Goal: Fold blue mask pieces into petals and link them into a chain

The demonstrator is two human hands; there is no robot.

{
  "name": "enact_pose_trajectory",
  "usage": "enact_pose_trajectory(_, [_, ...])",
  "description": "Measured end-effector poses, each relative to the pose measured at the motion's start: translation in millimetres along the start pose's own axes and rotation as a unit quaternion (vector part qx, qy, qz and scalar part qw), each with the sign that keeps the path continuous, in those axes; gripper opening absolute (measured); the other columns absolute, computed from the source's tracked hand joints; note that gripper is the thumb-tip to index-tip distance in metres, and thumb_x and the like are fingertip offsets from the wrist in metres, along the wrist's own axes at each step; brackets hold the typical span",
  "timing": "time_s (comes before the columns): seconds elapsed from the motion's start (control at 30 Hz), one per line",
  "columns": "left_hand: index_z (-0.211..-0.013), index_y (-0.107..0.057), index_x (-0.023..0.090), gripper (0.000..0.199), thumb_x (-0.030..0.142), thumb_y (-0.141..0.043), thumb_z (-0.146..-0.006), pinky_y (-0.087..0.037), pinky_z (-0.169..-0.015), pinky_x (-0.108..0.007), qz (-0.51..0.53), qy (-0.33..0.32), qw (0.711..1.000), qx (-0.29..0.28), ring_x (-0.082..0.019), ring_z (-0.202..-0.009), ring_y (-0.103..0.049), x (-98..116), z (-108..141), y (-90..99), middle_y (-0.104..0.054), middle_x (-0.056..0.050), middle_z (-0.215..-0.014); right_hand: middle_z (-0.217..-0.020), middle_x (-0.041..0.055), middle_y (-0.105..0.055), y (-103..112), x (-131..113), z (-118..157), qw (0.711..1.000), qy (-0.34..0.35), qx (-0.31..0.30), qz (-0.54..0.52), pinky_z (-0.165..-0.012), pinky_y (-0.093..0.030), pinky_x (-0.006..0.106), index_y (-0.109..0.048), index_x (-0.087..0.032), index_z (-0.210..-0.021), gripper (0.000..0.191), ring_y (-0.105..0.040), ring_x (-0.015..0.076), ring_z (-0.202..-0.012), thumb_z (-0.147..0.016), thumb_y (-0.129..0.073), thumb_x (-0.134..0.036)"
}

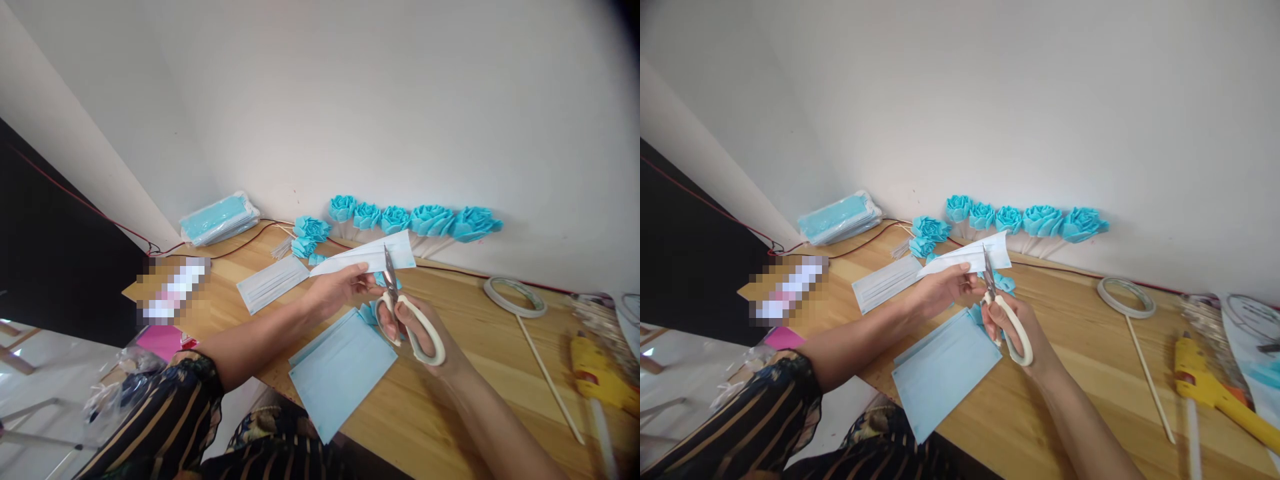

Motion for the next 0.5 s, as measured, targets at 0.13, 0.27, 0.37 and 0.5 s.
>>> enact_pose_trajectory(0.13, [-0.076,-0.060,0.011,0.034,0.041,-0.077,-0.073,-0.044,-0.085,-0.035,0.012,0.002,1.000,-0.019,-0.016,-0.072,-0.063,0.1,0.1,-0.6,-0.060,-0.003,-0.075,-0.058,-0.0003,-0.048,-1.8,-1.0,-0.2,1.000,0.003,-0.011,-0.016,-0.050,-0.027,0.028,-0.056,-0.019,-0.071,0.052,-0.041,0.0109,-0.051,-0.086,-0.052,-0.068])
enact_pose_trajectory(0.27, [-0.074,-0.060,0.011,0.034,0.041,-0.077,-0.073,-0.044,-0.082,-0.033,0.023,0.007,0.999,-0.021,-0.016,-0.070,-0.062,0.3,0.4,-0.9,-0.059,-0.002,-0.073,-0.064,-0.0003,-0.048,-5.5,-0.7,-0.2,0.997,-0.007,-0.024,-0.070,-0.049,-0.029,0.027,-0.057,-0.019,-0.077,0.050,-0.041,0.0107,-0.053,-0.085,-0.054,-0.068])
enact_pose_trajectory(0.37, [-0.074,-0.060,0.011,0.035,0.042,-0.077,-0.073,-0.045,-0.080,-0.032,0.028,0.016,0.999,-0.028,-0.014,-0.068,-0.060,0.8,1.2,-2.9,-0.058,-0.002,-0.070,-0.070,-0.0004,-0.049,-7.4,0.4,0.8,0.994,-0.010,-0.028,-0.108,-0.048,-0.030,0.027,-0.056,-0.020,-0.084,0.047,-0.041,0.0102,-0.053,-0.085,-0.055,-0.067])
enact_pose_trajectory(0.5, [-0.075,-0.060,0.011,0.035,0.041,-0.078,-0.072,-0.046,-0.078,-0.030,0.034,0.020,0.999,-0.030,-0.014,-0.069,-0.059,1.0,2.0,-4.5,-0.059,-0.002,-0.070,-0.066,-0.0012,-0.047,-7.6,0.7,1.5,0.994,-0.017,-0.023,-0.105,-0.046,-0.029,0.026,-0.053,-0.020,-0.080,0.045,-0.040,0.0094,-0.050,-0.085,-0.057,-0.064])
Point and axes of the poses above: each hand's wrist, its own z-axis away from the middle knuckle, its own y-axis out of the back of the hand, x = y × z, the point moved 4 cm from there along -z, towards the middle knuckle
